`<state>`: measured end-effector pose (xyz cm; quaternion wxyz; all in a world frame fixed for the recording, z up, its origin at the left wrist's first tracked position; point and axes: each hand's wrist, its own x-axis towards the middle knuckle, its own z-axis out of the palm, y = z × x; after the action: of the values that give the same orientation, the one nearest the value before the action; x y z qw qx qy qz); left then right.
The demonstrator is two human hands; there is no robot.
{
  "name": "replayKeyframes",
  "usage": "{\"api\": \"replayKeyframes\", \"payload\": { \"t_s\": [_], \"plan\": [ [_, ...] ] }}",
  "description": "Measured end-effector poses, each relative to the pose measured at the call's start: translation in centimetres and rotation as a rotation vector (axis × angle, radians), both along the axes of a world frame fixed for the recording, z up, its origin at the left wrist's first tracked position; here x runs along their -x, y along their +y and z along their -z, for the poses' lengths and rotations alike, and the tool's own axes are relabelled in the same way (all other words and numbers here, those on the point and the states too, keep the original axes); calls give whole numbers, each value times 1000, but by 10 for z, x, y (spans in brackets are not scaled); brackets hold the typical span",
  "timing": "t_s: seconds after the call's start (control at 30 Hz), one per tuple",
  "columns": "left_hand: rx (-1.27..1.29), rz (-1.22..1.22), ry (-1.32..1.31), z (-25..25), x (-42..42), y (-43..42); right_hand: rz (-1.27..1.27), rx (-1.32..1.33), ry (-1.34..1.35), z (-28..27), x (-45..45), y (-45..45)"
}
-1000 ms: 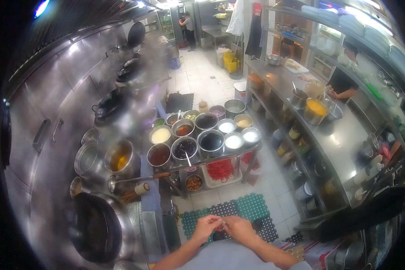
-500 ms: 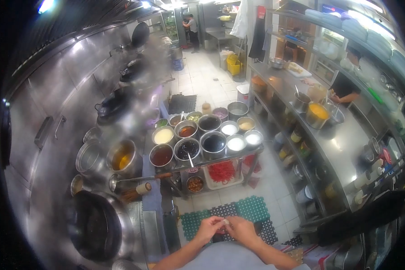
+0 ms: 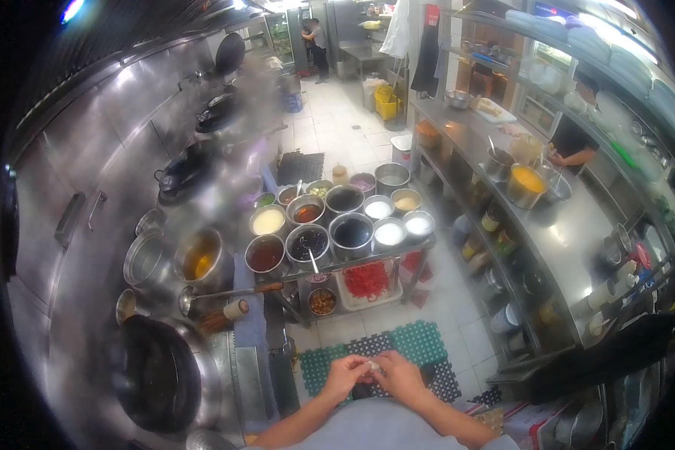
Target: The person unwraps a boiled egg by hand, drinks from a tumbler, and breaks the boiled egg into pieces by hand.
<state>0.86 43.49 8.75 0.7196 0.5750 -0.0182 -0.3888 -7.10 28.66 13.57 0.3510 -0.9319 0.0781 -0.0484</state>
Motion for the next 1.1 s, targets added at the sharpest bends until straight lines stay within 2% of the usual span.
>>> {"api": "replayKeyframes", "payload": {
  "t_s": [0.9,1.1],
  "plan": [
    [-31,84,27,-3,-3,-3,-39,0,-23,19,-5,-9],
    [22,36,34,7,-5,0,-63,-40,-124,18,-5,-10]
  ]
}}
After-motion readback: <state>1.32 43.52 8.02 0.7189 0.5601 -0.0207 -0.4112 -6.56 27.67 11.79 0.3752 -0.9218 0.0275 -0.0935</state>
